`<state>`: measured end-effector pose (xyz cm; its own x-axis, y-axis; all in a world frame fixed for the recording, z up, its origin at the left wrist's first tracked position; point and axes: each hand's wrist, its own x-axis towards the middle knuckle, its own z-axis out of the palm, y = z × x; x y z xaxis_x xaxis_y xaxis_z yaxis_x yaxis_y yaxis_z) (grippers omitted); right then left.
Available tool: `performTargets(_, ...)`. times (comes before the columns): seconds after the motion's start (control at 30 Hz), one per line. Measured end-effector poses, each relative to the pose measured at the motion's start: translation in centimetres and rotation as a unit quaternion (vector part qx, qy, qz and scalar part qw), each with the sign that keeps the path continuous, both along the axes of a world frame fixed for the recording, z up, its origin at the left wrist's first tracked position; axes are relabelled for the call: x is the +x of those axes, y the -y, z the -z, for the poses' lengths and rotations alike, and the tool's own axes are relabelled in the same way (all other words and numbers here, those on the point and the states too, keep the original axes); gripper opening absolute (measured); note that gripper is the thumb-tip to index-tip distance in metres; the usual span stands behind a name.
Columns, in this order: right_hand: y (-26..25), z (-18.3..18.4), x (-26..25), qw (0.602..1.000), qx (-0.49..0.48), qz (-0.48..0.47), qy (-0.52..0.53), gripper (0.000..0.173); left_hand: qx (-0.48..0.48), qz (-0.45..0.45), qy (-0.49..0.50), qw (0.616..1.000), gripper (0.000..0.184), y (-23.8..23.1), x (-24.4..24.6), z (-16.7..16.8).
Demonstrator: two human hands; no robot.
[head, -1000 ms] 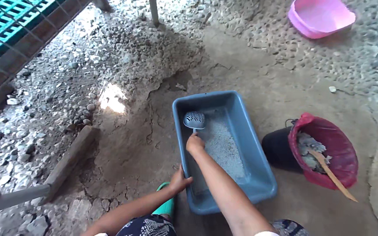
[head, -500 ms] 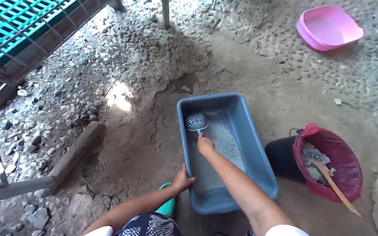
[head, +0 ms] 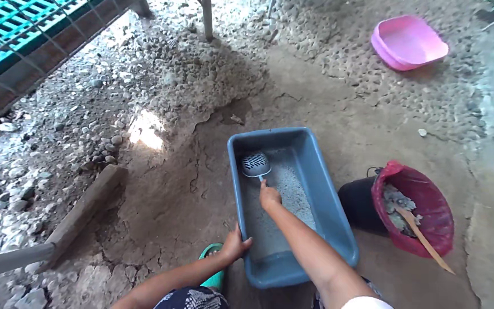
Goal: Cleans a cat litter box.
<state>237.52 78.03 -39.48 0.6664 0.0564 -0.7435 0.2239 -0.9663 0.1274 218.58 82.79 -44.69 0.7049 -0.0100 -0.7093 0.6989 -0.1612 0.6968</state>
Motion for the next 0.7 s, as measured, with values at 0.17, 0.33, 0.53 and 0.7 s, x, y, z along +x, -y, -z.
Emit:
performTargets(0.17, 4.5, -0.6, 3.6, 0.999, -0.035, 0.032, 0.025, 0.07, 0.023, 0.015, 0.002, 1.0, 0.077, -0.1, 0.0, 0.4)
performTargets(0.33, 5.1, -3.4, 5.0, 0.996, -0.048, 0.078, 0.011, 0.082, -0.006, 0.007, 0.006, 1.0, 0.085, -0.1, -0.1, 0.2)
performTargets(0.53, -2.9, -4.4, -0.2, 0.994, 0.038, 0.09, -0.051, 0.088, -0.008, 0.009, 0.001, 1.0, 0.084, -0.2, -0.1, 0.4)
performTargets(0.7, -4.2, -2.7, -1.9, 0.998, 0.026, 0.016, -0.059, 0.092, -0.015, 0.009, 0.0, 1.0, 0.084, -0.2, -0.2, 0.7)
